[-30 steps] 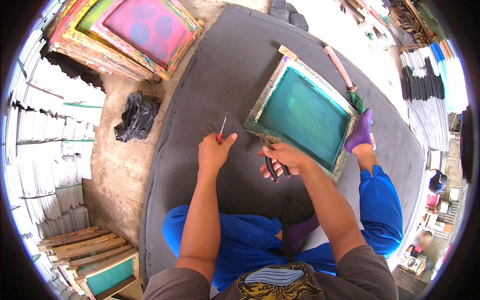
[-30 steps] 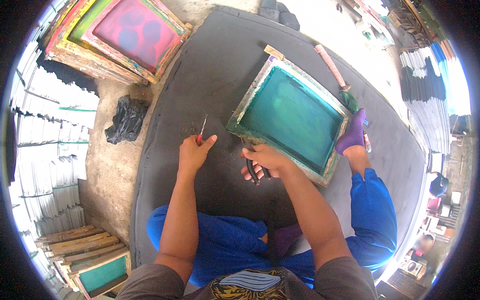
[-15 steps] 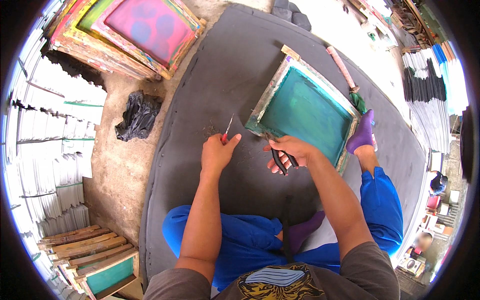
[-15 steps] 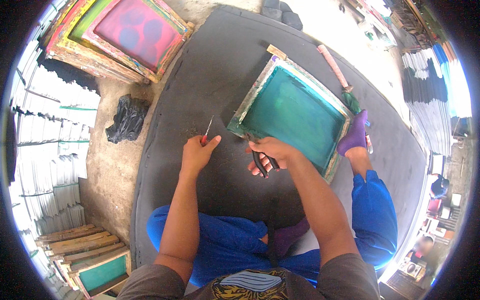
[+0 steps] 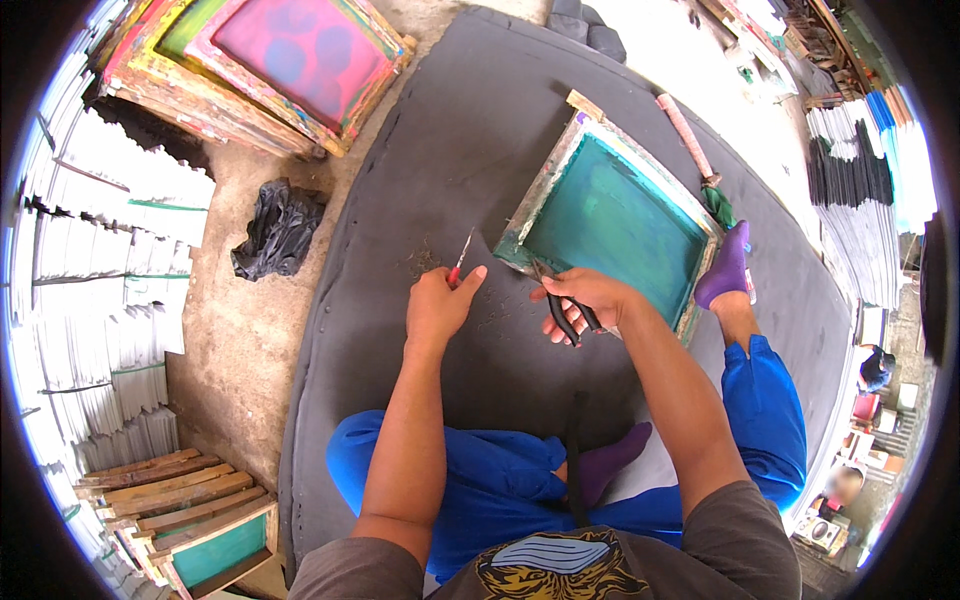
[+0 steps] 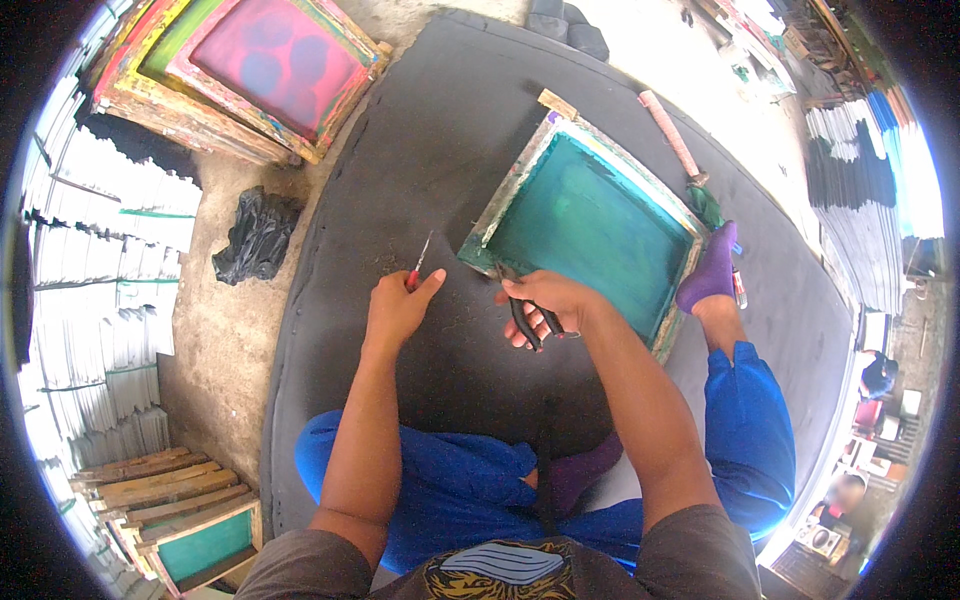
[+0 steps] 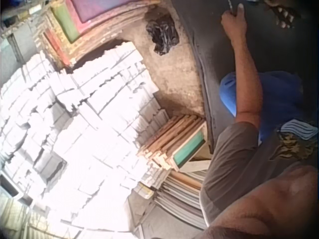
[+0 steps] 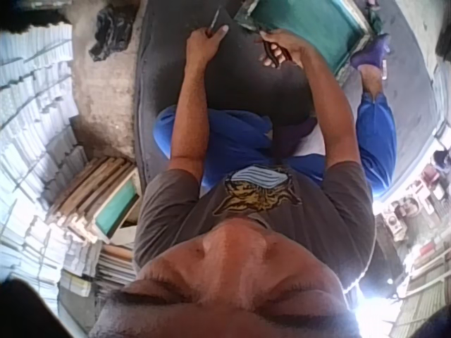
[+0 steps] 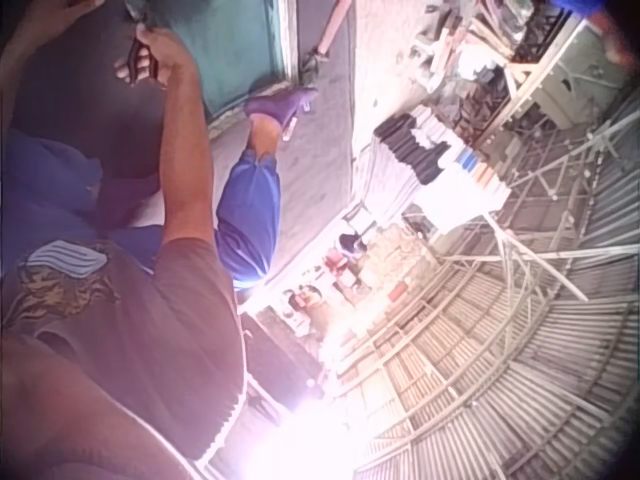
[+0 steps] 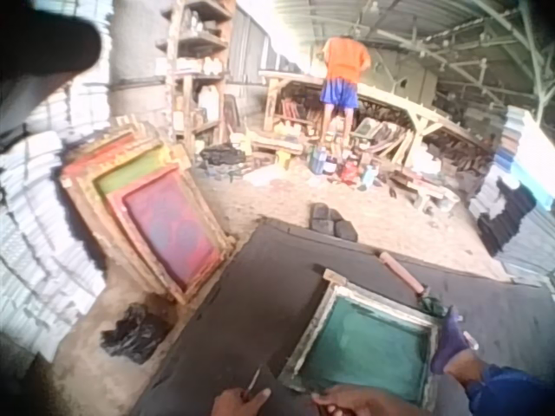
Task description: The person sits on the floor and uses pliers and a screwdriver to remove staples and debris from the edges of a green screen printing frame. They then apply a strip of tape along the frame's edge and press it down.
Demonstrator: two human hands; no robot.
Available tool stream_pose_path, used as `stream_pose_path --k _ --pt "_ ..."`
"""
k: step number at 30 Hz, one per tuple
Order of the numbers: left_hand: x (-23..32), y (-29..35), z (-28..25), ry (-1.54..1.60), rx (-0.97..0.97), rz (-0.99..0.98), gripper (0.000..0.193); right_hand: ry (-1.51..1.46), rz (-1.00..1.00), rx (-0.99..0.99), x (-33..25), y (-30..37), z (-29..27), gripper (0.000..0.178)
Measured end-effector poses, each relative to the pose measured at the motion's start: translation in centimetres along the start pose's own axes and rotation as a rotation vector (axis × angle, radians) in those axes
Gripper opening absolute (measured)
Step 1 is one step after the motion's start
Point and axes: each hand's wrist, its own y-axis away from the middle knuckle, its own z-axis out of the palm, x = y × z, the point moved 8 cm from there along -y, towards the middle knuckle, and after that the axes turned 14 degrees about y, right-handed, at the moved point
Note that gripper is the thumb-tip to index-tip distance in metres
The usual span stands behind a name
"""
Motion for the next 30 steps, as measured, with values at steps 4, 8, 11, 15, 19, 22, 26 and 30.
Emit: stream_pose_path --k 4,8,11,15,19,22,26,30 --pt "0.0 -0.1 0.2 -0.002 0.003 0.011 0.06 0.175 0.038 0.259 -0.6 0.4 0.7 0.041" --pt "0.0 0.0 0.5 0.008 -0.008 0.026 0.061 0.259 -0.025 0.579 -1.4 0.0 2.9 0.032" --pt "0.2 0.0 0.8 -0.002 -0.012 0.032 0.061 0.202 -0.119 0.686 -1.0 -1.0 3.5 0.04" --pt "-0.1 0.0 0.9 -0.025 -0.014 0.031 0.061 0.165 -0.125 0.784 -0.7 -1.4 3.9 0.039" --pt "0.3 0.3 1.6 -0.04 -0.026 0.028 0.061 0.459 -0.121 1.105 0.0 -1.8 3.9 0.035" --pt "0.2 0.2 1.5 -0.003 -0.029 0.03 0.06 0.492 -0.11 1.191 -0.4 -1.3 4.4 0.035" --pt "-0.4 -0.2 2.0 0.074 -0.07 0.06 0.056 0.486 -0.065 1.049 -0.3 -1.4 5.1 0.038" --pt "-0.5 -0.3 3.0 0.201 -0.151 0.052 0.051 0.518 -0.198 0.929 -0.7 -1.1 7.4 0.037"
